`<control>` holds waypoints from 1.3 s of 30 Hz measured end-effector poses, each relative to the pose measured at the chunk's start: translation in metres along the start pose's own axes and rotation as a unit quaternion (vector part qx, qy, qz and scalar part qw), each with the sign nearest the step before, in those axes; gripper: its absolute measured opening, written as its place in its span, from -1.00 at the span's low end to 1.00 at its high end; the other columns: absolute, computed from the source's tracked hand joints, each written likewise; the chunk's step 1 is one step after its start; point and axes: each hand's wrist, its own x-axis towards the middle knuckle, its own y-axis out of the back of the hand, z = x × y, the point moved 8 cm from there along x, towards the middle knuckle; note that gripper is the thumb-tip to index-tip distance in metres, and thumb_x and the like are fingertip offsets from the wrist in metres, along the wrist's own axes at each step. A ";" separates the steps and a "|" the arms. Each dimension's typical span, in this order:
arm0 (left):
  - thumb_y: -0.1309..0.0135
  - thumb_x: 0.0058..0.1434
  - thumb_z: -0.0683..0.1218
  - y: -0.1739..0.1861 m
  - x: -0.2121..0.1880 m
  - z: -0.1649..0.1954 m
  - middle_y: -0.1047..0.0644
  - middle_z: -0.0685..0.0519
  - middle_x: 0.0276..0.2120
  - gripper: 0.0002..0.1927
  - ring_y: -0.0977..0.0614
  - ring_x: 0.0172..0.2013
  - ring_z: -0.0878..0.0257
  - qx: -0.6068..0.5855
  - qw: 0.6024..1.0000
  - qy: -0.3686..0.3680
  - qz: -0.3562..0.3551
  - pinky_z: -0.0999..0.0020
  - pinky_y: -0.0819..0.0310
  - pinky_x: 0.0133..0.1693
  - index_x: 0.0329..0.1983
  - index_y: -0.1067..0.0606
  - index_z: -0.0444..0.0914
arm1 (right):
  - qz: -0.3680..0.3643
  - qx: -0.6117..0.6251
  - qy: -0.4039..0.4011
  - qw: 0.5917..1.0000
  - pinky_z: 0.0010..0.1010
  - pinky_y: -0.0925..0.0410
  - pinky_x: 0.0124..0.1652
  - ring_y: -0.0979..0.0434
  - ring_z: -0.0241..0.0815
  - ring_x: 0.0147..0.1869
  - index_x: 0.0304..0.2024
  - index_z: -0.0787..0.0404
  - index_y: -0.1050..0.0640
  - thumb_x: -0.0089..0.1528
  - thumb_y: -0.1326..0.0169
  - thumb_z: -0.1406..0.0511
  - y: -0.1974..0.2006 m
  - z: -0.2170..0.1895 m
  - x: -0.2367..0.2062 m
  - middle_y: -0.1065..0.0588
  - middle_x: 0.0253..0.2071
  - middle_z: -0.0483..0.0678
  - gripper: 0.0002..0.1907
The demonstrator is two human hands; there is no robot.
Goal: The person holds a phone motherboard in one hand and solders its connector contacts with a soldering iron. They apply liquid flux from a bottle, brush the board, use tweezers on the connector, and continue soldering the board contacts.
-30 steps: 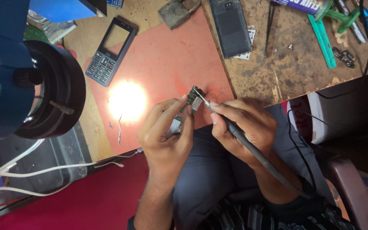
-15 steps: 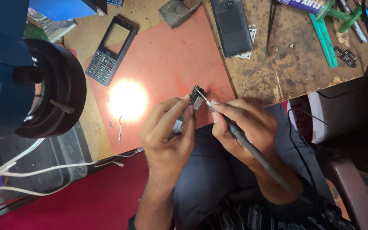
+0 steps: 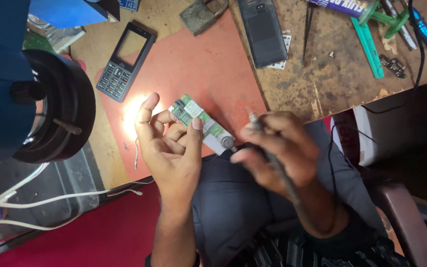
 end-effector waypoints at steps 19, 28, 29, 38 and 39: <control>-0.19 0.40 -0.29 0.025 0.010 -0.001 -0.63 0.03 -0.28 -0.90 -0.63 -0.29 0.42 0.102 0.993 0.052 -0.026 0.56 -0.55 -0.21 -0.09 -0.58 -0.47 | -0.006 -0.167 0.047 0.985 -0.08 -0.32 0.27 -0.57 0.06 0.18 0.02 0.26 -0.56 0.22 -0.39 0.53 -0.012 0.003 0.013 -0.51 0.01 0.05 -0.63; -0.28 0.25 -0.29 0.018 0.017 0.004 -0.66 0.05 -0.39 -0.83 -0.62 -0.45 0.50 0.215 0.975 0.011 -0.061 0.62 -0.44 -0.43 -0.09 -0.64 -0.38 | 0.000 -0.041 0.041 0.998 -0.19 -0.40 -0.08 -0.54 -0.01 -0.12 -0.06 0.32 -0.55 0.12 -0.21 0.53 -0.003 -0.006 0.011 -0.52 -0.21 0.04 -0.67; -0.29 0.24 -0.29 0.020 0.018 0.004 -0.65 0.05 -0.42 -0.83 -0.60 -0.47 0.50 0.224 0.973 0.012 -0.057 0.61 -0.42 -0.44 -0.10 -0.65 -0.38 | -0.009 0.011 0.039 0.999 -0.22 -0.43 -0.16 -0.57 -0.03 -0.20 -0.10 0.36 -0.53 0.09 -0.14 0.55 -0.003 -0.006 0.009 -0.53 -0.26 0.06 -0.69; -0.30 0.25 -0.27 0.023 0.019 0.000 -0.66 0.06 -0.44 -0.86 -0.65 -0.44 0.46 0.211 0.976 0.009 -0.060 0.59 -0.47 -0.40 -0.14 -0.65 -0.37 | -0.025 0.045 0.043 0.998 -0.25 -0.34 -0.22 -0.57 -0.13 -0.35 -0.24 0.31 -0.52 0.12 -0.16 0.50 -0.020 -0.014 -0.009 -0.48 -0.44 -0.07 -0.84; -0.30 0.25 -0.27 0.022 0.020 -0.001 -0.67 0.06 -0.43 -0.86 -0.66 -0.43 0.46 0.210 0.976 0.011 -0.061 0.59 -0.48 -0.40 -0.14 -0.65 -0.37 | -0.031 0.032 0.045 0.998 -0.25 -0.32 -0.22 -0.56 -0.13 -0.35 -0.24 0.31 -0.53 0.12 -0.17 0.50 -0.022 -0.015 -0.010 -0.48 -0.44 -0.08 -0.84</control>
